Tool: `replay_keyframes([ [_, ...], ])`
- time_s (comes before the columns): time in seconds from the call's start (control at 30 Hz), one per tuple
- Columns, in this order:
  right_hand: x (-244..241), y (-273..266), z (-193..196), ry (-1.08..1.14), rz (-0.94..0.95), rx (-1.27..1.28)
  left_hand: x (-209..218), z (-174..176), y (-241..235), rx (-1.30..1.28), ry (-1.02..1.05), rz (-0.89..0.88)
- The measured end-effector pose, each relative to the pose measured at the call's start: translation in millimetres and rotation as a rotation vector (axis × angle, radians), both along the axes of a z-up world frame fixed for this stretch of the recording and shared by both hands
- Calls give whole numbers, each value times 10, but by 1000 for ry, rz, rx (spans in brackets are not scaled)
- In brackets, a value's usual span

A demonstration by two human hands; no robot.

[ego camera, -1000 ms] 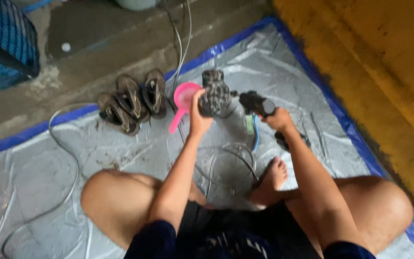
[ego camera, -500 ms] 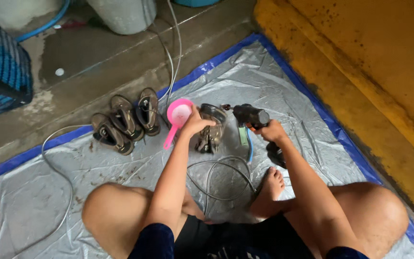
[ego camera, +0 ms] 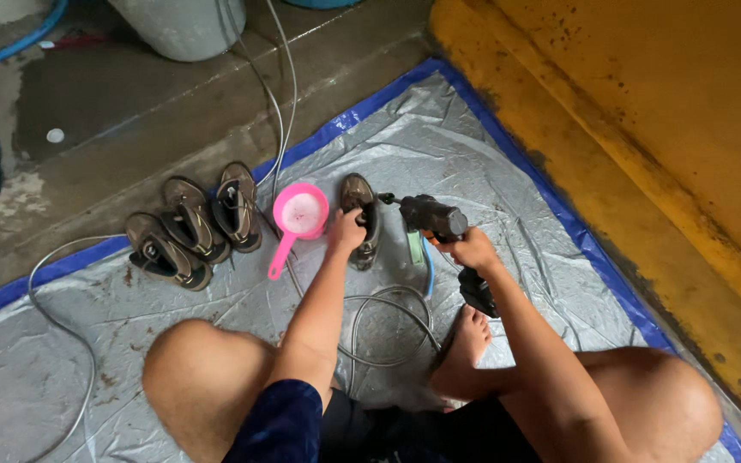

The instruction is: The person scrubs a shoe with a brush, then uses a power drill with a brush attachment to clean the shoe's upper and sole. Finally, the person uses a toothbrush to scrub the shoe's sole.

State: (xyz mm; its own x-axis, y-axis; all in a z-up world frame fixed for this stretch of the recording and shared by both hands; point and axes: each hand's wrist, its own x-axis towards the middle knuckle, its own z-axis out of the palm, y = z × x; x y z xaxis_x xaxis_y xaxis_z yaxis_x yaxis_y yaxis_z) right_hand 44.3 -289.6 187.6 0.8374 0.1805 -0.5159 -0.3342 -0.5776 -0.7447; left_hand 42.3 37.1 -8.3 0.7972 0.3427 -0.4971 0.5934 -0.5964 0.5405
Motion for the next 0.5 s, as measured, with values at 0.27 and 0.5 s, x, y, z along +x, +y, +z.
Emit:
replay_keyframes([
  [0.27,69,4,4,-72,108,-37,-590,263,-730,423,-624,199],
  [0.5,-17,130,1192,-277,404,-412,-708,329,-331,-168,-733,176],
])
